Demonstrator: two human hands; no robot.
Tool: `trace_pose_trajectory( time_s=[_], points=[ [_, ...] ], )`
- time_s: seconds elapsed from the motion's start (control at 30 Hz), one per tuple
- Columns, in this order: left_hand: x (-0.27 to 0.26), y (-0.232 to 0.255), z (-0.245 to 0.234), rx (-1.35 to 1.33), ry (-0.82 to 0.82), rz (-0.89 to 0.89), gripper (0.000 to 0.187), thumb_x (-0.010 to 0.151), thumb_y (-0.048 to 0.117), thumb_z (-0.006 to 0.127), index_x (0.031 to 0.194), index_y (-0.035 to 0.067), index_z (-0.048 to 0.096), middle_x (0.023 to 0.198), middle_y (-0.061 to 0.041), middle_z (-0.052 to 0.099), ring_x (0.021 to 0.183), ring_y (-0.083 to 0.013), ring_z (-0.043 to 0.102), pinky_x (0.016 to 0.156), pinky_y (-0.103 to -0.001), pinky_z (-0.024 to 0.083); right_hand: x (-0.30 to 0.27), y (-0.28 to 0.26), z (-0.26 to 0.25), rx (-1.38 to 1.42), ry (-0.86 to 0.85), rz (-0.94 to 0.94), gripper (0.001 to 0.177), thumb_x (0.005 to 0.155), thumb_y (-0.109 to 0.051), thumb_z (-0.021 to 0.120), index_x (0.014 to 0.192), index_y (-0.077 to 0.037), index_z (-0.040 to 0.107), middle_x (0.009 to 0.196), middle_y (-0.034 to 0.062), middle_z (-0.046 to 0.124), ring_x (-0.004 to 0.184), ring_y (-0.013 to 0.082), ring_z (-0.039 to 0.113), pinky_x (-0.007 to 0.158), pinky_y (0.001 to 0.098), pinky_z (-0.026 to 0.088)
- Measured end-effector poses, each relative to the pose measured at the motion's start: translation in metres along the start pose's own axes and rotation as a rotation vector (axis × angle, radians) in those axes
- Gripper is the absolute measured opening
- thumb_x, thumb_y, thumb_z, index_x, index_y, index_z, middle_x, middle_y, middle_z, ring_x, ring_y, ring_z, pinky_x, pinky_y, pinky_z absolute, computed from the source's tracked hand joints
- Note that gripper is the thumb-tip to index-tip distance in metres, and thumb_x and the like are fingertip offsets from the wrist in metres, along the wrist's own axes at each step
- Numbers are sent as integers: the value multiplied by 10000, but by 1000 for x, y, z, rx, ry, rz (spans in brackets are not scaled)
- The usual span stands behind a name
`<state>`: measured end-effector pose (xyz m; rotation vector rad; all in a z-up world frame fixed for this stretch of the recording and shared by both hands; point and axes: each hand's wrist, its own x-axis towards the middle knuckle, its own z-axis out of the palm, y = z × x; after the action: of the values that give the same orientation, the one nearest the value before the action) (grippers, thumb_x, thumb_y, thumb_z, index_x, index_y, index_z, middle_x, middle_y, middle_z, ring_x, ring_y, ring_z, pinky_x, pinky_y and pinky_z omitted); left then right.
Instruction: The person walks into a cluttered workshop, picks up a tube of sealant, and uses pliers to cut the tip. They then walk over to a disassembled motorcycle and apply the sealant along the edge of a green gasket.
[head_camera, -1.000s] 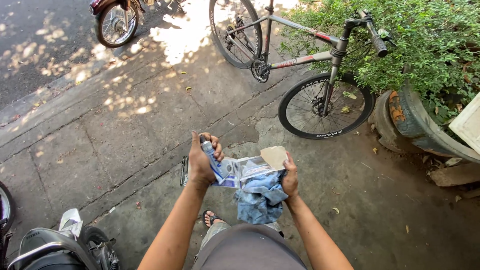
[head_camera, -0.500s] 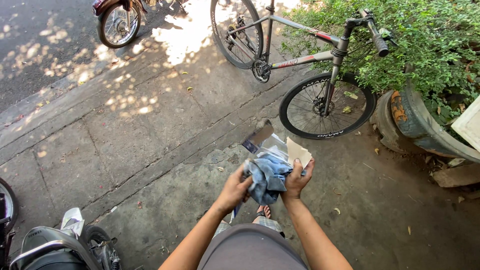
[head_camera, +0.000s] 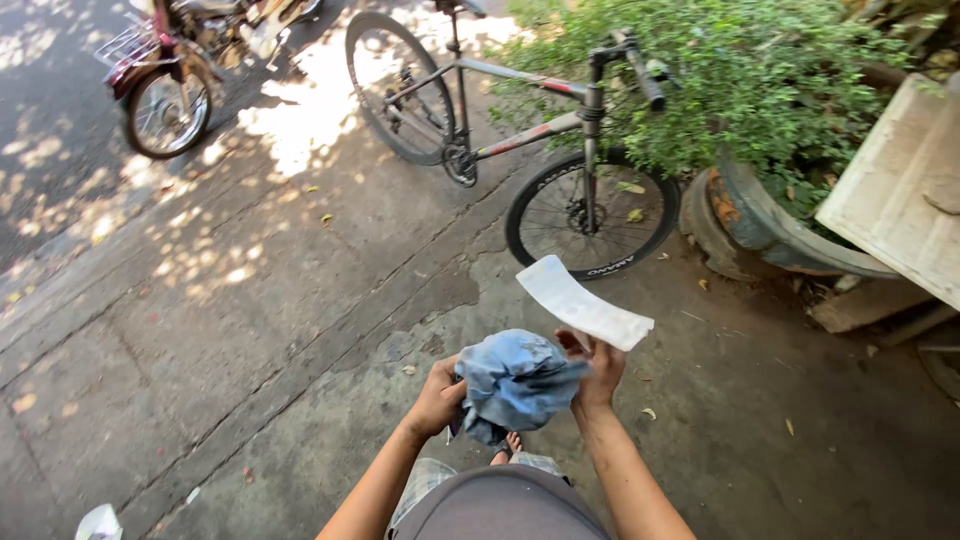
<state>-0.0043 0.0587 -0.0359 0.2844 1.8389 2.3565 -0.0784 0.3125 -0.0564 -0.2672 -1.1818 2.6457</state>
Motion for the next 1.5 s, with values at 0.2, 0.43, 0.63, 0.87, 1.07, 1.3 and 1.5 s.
trace_pose_trajectory(
  time_s=[0.2,0.43,0.63,0.87,1.07,1.3,1.5],
  points=[
    [35,-25,-2,-11,84,91,314,859,122,606,1074,-68,735,1094,-80,771,1013,-162,692,919,-307,540,55,-72,-72,-199,186,-380,305,1005,-67,665,1262,24,528,1021,129,688,711,206,607,607,370,484],
    [82,-43,-32,-208,238,-27,313,864,111,593,1063,-78,743,1055,-90,763,944,-188,691,838,-323,546,118,-149,-103,-444,87,-330,212,1009,-112,652,1152,41,685,1051,45,744,891,104,700,792,253,543],
    [148,-86,-78,-167,342,-46,294,896,120,616,1055,-95,737,1025,-115,757,907,-196,684,805,-334,542,223,-170,-84,-568,-232,286,278,981,-217,613,1109,-5,741,961,45,759,788,102,709,696,279,569],
    [322,-198,-150,11,223,33,393,812,79,701,1164,-94,732,1155,-160,775,1109,-244,700,971,-367,526,483,-253,60,-627,-415,520,275,962,-222,586,1081,-20,731,1002,58,775,834,153,730,762,342,589],
    [478,-214,-119,-66,54,59,430,825,70,717,1227,-77,687,1194,-162,758,1144,-258,686,1006,-359,501,767,-359,228,-366,-143,4,426,1027,-303,502,1359,-38,529,1261,161,626,1063,326,713,859,467,621],
    [595,-12,33,8,-96,-31,413,836,79,701,1222,-65,721,1184,-128,787,1139,-202,698,1013,-333,503,799,-294,251,-932,-443,-208,467,1036,-373,664,1253,40,688,965,147,707,820,200,671,721,377,578],
    [657,41,129,-9,-240,-144,380,855,50,675,1216,-63,704,1136,-95,769,1080,-161,680,980,-315,512,625,-286,151,-993,-602,163,608,925,-463,629,1423,-126,544,1469,85,601,1329,234,605,1053,382,538]
  ],
)
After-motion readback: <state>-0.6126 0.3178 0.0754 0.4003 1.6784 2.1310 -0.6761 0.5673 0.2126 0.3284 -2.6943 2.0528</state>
